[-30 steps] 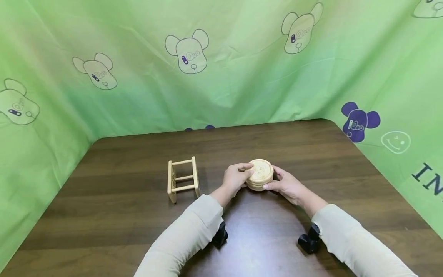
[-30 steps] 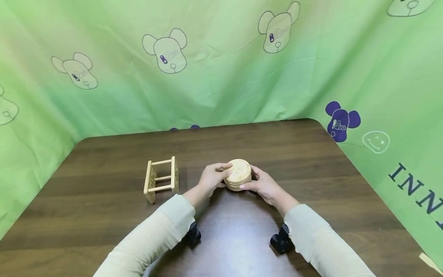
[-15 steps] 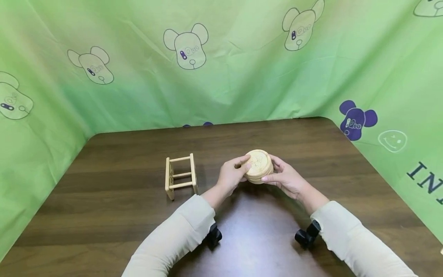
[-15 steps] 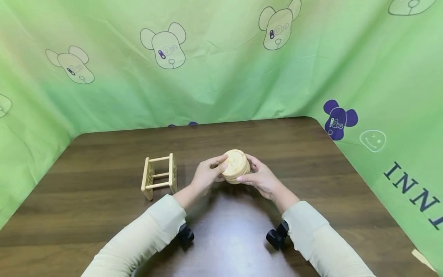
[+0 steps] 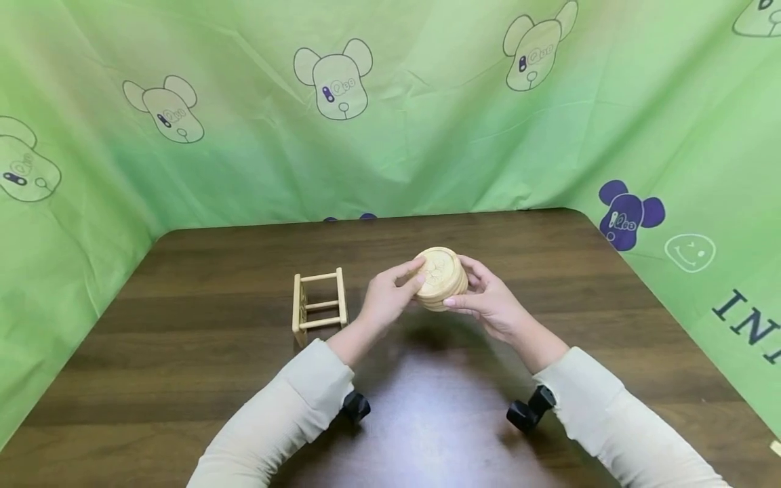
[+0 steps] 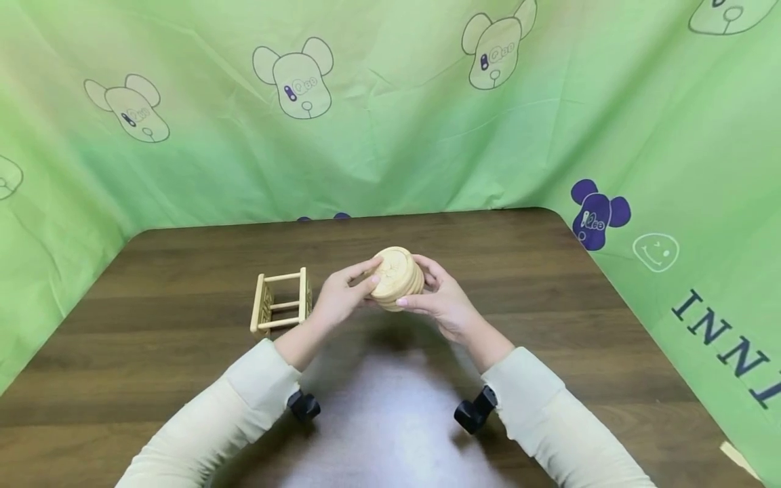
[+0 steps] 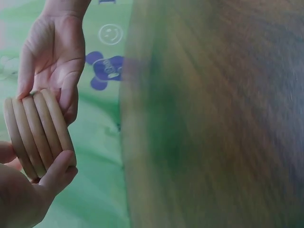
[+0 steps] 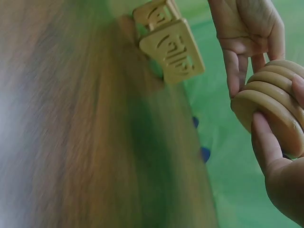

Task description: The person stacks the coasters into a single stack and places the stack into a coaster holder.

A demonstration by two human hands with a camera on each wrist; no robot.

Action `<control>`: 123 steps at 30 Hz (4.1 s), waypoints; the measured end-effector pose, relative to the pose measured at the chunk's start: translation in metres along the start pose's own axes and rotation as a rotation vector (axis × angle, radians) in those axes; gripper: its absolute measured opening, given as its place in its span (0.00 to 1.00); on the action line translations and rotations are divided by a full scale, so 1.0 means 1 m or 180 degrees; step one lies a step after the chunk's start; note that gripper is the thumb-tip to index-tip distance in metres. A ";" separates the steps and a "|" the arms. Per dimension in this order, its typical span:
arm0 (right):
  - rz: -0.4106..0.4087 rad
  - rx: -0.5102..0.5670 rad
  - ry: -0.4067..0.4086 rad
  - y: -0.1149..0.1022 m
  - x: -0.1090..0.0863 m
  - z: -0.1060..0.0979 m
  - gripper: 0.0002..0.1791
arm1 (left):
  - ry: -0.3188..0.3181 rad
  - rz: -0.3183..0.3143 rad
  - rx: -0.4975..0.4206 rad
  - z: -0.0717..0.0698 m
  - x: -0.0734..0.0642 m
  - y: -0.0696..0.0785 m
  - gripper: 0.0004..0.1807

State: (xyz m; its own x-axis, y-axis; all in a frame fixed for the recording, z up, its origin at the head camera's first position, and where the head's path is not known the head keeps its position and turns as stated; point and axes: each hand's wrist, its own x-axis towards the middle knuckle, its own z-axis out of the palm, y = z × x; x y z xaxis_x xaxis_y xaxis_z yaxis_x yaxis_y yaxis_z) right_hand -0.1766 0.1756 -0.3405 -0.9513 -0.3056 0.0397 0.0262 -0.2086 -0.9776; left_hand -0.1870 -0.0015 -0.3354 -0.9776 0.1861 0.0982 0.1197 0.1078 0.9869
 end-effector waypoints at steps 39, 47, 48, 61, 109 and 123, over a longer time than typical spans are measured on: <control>-0.0148 -0.0316 -0.0342 0.021 0.060 0.103 0.43 | 0.0038 -0.0157 -0.0057 -0.123 -0.017 0.000 0.22; -0.0173 -0.0448 -0.0401 0.027 0.068 0.110 0.43 | 0.0061 -0.0150 0.0188 -0.135 -0.016 -0.004 0.23; -0.0175 -0.0470 -0.0396 0.027 0.069 0.111 0.43 | 0.0056 -0.0133 0.0216 -0.136 -0.016 -0.005 0.23; -0.0281 -0.1138 -0.0397 0.027 0.077 0.122 0.43 | -0.0125 -0.0172 0.0346 -0.153 -0.013 -0.011 0.23; -0.0374 -0.2068 -0.0274 0.036 0.074 0.131 0.25 | -0.0162 0.0143 0.1852 -0.165 -0.020 -0.030 0.16; -0.0153 -0.2330 -0.0305 0.039 0.064 0.111 0.25 | -0.0173 0.0121 0.1972 -0.176 -0.021 -0.026 0.16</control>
State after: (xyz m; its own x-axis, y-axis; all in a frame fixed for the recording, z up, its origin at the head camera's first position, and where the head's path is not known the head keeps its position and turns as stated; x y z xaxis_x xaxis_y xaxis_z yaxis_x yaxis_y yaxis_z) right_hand -0.2021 0.0443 -0.3533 -0.9144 -0.3986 0.0710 -0.2583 0.4391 -0.8605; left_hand -0.2004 -0.1798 -0.3411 -0.9624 0.2485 0.1093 0.2484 0.6436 0.7239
